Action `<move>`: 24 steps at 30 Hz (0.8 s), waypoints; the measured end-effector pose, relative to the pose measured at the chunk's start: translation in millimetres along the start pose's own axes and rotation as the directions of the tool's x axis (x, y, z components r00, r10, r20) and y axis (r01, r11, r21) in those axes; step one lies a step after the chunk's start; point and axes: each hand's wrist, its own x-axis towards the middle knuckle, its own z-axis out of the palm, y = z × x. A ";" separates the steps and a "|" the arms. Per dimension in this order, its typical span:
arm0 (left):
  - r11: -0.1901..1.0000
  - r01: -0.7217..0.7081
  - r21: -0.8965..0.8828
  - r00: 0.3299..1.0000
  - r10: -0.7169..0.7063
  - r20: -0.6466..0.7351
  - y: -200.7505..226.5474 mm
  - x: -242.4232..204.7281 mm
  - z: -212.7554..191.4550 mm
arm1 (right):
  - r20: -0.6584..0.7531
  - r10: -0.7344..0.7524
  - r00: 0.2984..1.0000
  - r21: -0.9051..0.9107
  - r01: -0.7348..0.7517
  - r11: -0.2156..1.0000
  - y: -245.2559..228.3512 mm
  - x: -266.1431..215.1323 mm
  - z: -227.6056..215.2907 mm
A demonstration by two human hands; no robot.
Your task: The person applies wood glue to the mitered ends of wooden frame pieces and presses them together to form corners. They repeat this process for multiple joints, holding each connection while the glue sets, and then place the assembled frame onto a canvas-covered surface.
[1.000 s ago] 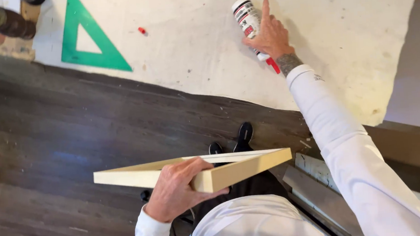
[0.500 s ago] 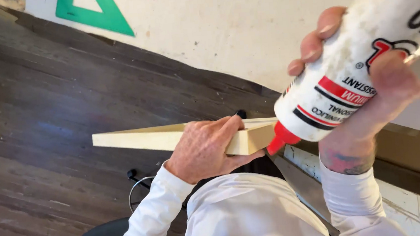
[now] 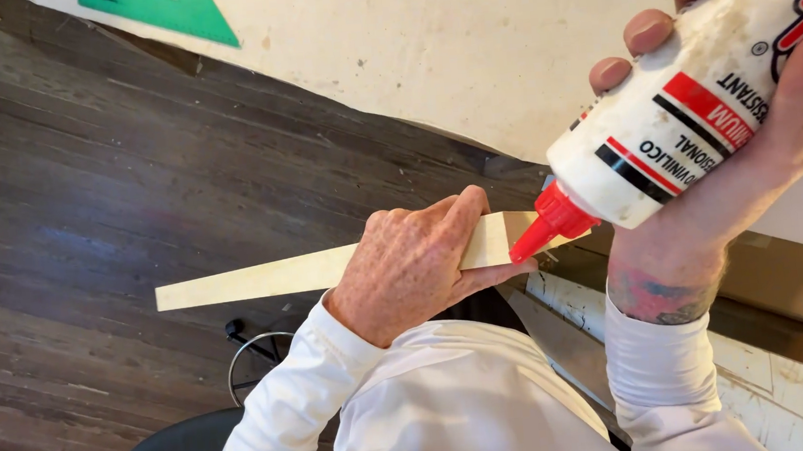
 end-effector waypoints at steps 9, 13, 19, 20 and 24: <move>0.999 0.043 0.008 0.998 -0.044 0.047 8.3 5.1 -2.9 | 0.204 -0.012 0.979 0.218 -0.033 0.975 13.6 22.6 -71.8; 0.999 0.043 0.009 0.997 -0.043 0.062 10.0 8.2 -3.3 | 0.270 -0.030 0.962 0.196 -0.025 0.980 11.6 32.8 -83.9; 1.000 0.013 0.028 1.000 -0.014 0.005 9.3 10.7 -1.5 | 0.357 -0.058 0.933 0.163 -0.001 0.987 15.4 55.1 -94.7; 0.999 0.017 0.027 1.000 -0.017 0.004 9.7 11.2 -1.2 | 0.358 -0.055 0.932 0.163 -0.004 0.987 14.4 55.5 -98.4; 0.999 0.026 0.017 0.999 -0.027 0.018 8.7 14.8 -0.4 | 0.419 -0.078 0.905 0.149 0.016 0.989 13.1 61.5 -111.5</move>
